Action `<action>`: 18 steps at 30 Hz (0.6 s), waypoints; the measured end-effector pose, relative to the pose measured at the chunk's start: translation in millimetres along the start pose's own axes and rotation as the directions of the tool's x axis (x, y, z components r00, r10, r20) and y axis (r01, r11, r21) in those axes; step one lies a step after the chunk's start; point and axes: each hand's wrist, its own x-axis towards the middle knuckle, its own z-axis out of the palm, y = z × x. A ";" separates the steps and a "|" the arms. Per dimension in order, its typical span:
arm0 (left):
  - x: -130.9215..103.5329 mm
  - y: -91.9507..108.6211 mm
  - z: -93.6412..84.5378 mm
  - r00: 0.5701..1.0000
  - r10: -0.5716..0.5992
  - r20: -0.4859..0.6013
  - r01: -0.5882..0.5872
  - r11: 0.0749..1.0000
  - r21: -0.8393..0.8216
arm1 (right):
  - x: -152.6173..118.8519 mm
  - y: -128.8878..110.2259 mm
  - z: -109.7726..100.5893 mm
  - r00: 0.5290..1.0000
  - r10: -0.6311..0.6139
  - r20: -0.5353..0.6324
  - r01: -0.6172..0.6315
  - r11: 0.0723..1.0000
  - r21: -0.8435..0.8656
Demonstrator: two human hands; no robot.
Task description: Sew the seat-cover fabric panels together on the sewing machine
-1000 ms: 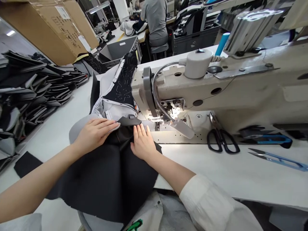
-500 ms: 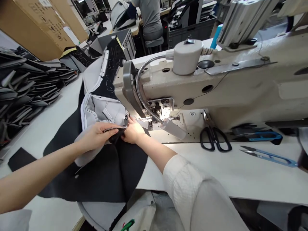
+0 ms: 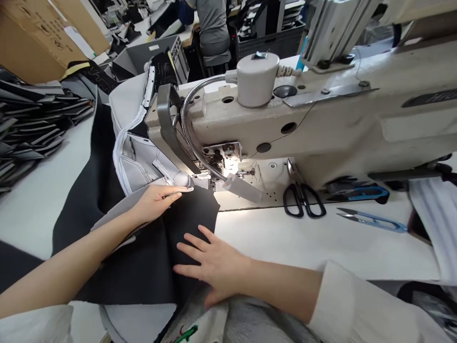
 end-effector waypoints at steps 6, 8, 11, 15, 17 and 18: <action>-3.8 -3.8 -4.4 0.998 0.059 0.032 -0.062 0.992 0.108 | 29.6 43.0 -6.2 0.999 0.015 -0.036 -0.017 0.998 -0.065; -7.0 -4.4 -11.7 0.998 0.059 0.033 -0.063 0.991 0.119 | 32.4 65.0 -13.4 1.000 -0.029 0.003 0.029 0.998 -0.053; -7.1 -2.1 -19.9 0.996 0.077 0.046 -0.083 0.987 0.140 | 21.2 81.4 -21.9 0.999 0.037 0.006 -0.036 0.998 -0.045; 1.4 2.3 -16.0 0.987 0.121 0.103 -0.142 0.961 0.239 | 5.5 71.0 -30.3 0.987 0.152 -0.057 -0.155 0.986 -0.060; 5.1 2.0 -11.2 0.982 0.139 0.129 -0.172 0.940 0.295 | 4.2 62.7 -37.6 0.992 0.126 -0.024 -0.126 0.992 -0.015; 6.0 0.9 -9.3 0.979 0.148 0.142 -0.187 0.930 0.316 | 5.1 59.9 -41.3 0.997 0.075 0.015 -0.076 0.997 0.031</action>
